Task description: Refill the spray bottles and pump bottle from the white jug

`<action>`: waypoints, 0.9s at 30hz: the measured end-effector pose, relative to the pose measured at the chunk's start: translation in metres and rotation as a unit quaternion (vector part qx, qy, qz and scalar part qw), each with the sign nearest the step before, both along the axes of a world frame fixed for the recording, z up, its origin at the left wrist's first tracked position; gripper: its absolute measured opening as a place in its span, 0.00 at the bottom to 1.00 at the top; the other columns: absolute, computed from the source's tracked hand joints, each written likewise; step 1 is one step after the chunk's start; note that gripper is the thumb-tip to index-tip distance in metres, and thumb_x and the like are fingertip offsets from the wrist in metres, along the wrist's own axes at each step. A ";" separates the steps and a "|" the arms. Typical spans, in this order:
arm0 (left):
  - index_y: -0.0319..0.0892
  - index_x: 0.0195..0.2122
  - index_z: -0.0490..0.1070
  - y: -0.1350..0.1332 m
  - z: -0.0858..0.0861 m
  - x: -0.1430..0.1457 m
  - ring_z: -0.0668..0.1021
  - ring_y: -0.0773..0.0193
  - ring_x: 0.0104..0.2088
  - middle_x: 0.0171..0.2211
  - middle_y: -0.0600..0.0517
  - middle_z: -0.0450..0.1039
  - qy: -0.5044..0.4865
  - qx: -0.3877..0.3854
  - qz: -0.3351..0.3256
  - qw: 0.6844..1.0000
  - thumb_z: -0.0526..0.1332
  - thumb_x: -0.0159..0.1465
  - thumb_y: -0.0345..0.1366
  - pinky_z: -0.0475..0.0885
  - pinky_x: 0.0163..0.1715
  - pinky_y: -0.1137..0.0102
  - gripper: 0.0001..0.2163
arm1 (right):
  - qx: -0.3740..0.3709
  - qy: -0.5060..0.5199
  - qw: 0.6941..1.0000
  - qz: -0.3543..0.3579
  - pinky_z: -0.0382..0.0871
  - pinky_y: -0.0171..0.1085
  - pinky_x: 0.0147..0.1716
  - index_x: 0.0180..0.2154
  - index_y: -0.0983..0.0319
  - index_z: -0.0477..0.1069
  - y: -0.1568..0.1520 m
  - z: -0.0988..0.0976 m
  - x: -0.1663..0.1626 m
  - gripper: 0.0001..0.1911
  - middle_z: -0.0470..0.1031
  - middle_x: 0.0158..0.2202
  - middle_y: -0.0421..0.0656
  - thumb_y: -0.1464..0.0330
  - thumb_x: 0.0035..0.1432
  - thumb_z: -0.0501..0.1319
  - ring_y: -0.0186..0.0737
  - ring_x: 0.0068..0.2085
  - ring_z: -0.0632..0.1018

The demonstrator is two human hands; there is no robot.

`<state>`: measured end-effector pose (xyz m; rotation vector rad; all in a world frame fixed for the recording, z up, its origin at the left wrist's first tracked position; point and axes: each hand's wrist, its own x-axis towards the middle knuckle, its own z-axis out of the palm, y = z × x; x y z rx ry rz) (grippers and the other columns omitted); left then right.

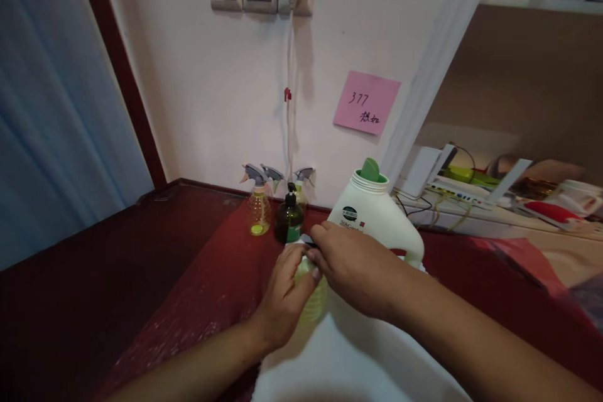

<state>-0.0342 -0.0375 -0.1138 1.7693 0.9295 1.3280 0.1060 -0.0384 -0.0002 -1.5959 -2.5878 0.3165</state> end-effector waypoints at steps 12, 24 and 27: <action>0.43 0.38 0.70 0.006 -0.004 -0.002 0.72 0.55 0.43 0.40 0.48 0.73 -0.002 0.031 0.012 0.999 0.60 0.68 0.43 0.64 0.45 0.61 0.09 | 0.006 -0.012 1.000 -0.004 0.55 0.40 0.34 0.34 0.59 0.60 0.001 0.001 -0.002 0.09 0.70 0.36 0.43 0.67 0.70 0.50 0.42 0.35 0.69; 0.42 0.41 0.68 0.006 0.003 0.003 0.73 0.51 0.44 0.41 0.47 0.72 -0.010 -0.044 0.066 0.997 0.69 0.59 0.44 0.64 0.43 0.59 0.15 | 0.004 -0.006 1.000 0.000 0.56 0.41 0.35 0.35 0.60 0.62 0.000 0.000 0.000 0.08 0.70 0.37 0.44 0.66 0.70 0.50 0.43 0.36 0.70; 0.43 0.39 0.69 0.007 0.001 0.001 0.72 0.53 0.42 0.39 0.49 0.72 0.006 -0.001 0.060 0.998 0.67 0.62 0.41 0.63 0.42 0.60 0.11 | 0.005 -0.004 1.000 0.003 0.55 0.41 0.35 0.35 0.59 0.62 0.000 0.000 0.000 0.09 0.70 0.37 0.43 0.66 0.70 0.50 0.43 0.36 0.69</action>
